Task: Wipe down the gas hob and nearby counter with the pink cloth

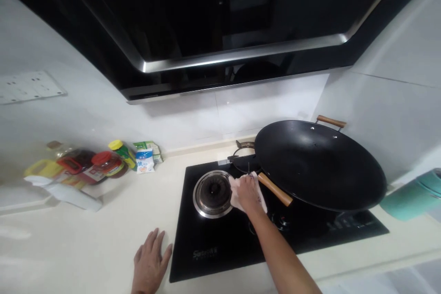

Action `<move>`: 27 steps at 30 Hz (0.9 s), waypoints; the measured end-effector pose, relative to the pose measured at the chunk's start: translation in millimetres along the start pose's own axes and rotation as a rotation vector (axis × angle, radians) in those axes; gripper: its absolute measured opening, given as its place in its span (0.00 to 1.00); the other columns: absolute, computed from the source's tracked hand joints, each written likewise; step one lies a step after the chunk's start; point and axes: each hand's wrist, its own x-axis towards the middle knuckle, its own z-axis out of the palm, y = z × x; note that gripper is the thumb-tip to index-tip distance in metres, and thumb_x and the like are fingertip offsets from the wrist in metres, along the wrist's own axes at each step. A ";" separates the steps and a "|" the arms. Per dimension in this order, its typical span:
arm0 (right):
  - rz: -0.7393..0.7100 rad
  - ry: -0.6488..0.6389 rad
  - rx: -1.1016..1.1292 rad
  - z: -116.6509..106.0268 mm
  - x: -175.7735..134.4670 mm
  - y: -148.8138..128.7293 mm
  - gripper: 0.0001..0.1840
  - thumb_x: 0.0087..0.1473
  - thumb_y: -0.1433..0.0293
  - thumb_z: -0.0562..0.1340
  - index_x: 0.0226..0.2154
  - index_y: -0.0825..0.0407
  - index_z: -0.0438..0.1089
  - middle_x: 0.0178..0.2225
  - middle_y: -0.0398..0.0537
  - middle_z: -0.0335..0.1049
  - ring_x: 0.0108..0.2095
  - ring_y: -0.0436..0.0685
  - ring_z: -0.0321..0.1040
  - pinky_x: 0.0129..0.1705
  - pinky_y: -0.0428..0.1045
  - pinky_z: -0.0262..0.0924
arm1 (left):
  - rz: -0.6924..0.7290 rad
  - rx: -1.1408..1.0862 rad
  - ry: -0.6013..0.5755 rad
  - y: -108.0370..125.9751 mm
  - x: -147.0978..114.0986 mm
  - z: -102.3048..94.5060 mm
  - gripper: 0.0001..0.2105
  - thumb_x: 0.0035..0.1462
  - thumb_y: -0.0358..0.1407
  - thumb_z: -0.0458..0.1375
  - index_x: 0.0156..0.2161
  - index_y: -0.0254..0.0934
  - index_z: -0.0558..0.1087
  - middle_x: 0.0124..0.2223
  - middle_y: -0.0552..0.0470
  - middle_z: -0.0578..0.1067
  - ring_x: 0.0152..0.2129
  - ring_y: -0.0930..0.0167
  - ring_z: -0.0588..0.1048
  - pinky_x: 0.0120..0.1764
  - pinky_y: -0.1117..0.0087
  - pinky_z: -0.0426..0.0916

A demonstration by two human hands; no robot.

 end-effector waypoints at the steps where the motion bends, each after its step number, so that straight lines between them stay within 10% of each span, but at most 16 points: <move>1: 0.008 -0.002 0.003 -2.3 7.0 7.1 0.24 0.65 0.65 0.55 0.60 0.55 0.67 0.58 0.65 0.66 0.63 0.68 0.57 0.67 0.62 0.44 | -0.003 0.000 0.001 0.4 0.2 0.0 0.28 0.65 0.50 0.46 0.62 0.37 0.71 0.69 0.41 0.68 0.68 0.57 0.62 0.67 0.46 0.58; 16: 0.013 -0.217 0.069 -21.7 -51.1 117.7 0.33 0.54 0.66 0.63 0.62 0.45 0.69 0.71 0.51 0.56 0.70 0.63 0.53 0.67 0.55 0.54 | -0.016 -0.039 -0.036 3.0 0.9 -7.3 0.27 0.65 0.49 0.47 0.62 0.38 0.72 0.70 0.40 0.67 0.69 0.57 0.61 0.67 0.45 0.57; 27: -0.128 -0.104 0.074 -2.8 -52.9 109.1 0.34 0.46 0.74 0.67 0.58 0.44 0.73 0.71 0.52 0.55 0.68 0.68 0.58 0.65 0.59 0.58 | -0.010 -0.009 -0.056 2.0 1.2 -4.2 0.29 0.65 0.50 0.45 0.63 0.37 0.71 0.70 0.41 0.66 0.69 0.56 0.60 0.68 0.45 0.55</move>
